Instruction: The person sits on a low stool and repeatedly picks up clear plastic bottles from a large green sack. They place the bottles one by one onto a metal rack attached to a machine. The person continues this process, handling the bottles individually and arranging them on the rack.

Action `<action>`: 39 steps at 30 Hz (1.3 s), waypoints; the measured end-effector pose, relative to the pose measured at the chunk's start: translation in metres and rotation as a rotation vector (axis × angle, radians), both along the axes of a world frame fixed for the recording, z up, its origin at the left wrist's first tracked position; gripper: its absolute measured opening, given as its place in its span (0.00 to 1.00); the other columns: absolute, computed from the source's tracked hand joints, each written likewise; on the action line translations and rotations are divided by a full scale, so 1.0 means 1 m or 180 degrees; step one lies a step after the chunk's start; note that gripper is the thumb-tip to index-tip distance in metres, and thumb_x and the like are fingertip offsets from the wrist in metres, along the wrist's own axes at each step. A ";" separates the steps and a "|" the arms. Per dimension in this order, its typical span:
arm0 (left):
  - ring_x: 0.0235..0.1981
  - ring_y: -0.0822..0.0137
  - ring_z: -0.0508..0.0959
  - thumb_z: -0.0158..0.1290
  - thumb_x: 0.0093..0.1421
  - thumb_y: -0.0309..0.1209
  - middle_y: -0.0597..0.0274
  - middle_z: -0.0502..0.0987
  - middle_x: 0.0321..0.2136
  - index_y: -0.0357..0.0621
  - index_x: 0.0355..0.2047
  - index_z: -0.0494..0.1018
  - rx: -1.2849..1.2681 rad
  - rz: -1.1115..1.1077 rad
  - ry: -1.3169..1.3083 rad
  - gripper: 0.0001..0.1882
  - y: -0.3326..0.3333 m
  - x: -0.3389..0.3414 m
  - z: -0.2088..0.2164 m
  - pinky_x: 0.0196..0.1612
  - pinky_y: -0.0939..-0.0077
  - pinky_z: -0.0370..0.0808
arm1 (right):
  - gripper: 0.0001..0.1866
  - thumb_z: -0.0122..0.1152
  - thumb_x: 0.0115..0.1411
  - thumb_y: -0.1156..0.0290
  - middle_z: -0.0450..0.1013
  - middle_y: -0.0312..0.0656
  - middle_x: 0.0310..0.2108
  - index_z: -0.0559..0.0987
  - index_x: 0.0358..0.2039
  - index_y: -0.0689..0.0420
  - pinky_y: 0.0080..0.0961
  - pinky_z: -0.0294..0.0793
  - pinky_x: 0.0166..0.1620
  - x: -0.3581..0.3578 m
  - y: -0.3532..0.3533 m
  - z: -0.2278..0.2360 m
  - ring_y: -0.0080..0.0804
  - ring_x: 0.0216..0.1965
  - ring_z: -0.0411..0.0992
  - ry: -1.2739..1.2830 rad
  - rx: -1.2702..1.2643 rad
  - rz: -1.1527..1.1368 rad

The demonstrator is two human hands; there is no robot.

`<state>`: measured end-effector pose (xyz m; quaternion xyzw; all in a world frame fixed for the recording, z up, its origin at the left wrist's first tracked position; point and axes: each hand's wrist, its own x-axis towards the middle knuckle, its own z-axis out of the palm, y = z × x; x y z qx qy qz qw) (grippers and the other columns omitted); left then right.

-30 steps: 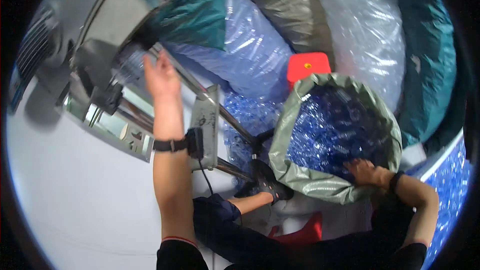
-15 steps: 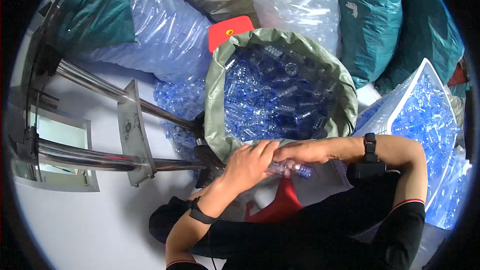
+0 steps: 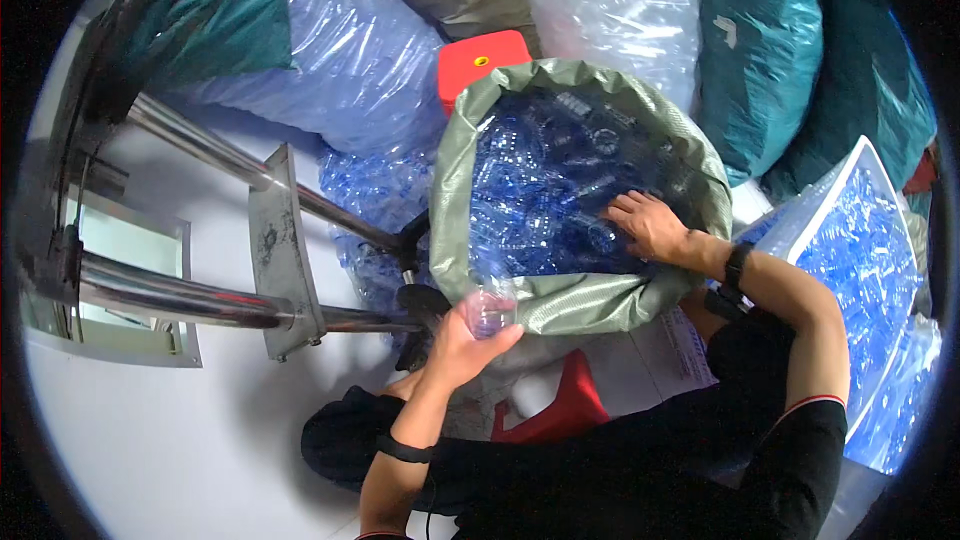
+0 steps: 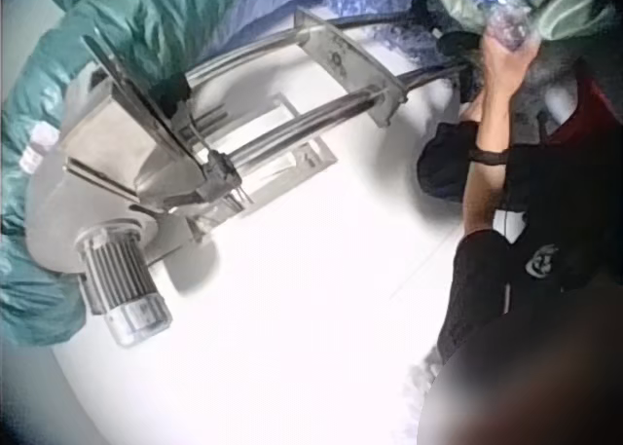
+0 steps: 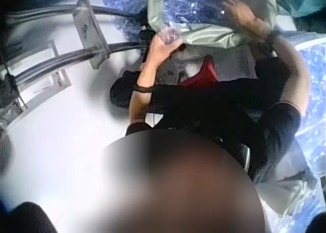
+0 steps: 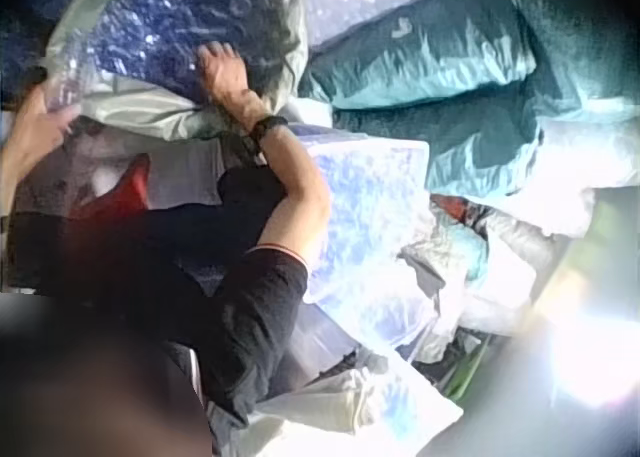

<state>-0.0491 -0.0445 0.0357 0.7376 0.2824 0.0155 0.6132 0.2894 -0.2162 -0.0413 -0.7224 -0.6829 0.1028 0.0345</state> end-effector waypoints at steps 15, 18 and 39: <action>0.53 0.63 0.75 0.71 0.49 0.41 0.60 0.74 0.50 0.41 0.56 0.72 0.0093 -0.1553 -0.1527 0.36 0.012 0.019 0.017 0.58 0.66 0.72 | 0.23 0.65 0.55 0.65 0.73 0.34 0.60 0.80 0.53 0.41 0.42 0.66 0.66 -0.084 0.039 0.120 0.34 0.61 0.69 -0.0401 0.2522 0.2084; 0.63 0.58 0.71 0.70 0.52 0.50 0.61 0.72 0.57 0.45 0.61 0.67 -0.1330 -0.1417 -0.1581 0.42 0.005 0.014 0.020 0.66 0.50 0.67 | 0.19 0.60 0.59 0.64 0.65 0.42 0.65 0.79 0.52 0.43 0.52 0.58 0.71 -0.090 0.039 0.125 0.46 0.68 0.61 -0.0424 0.2556 0.2099; 0.66 0.33 0.60 0.78 0.38 0.42 0.31 0.59 0.61 0.49 0.48 0.78 0.5423 0.1653 -0.3101 0.35 0.207 0.127 0.281 0.64 0.49 0.65 | 0.45 0.61 0.56 0.70 0.45 0.66 0.73 0.55 0.73 0.61 0.59 0.46 0.72 0.038 -0.016 -0.037 0.67 0.73 0.47 -0.1445 0.0351 -0.1127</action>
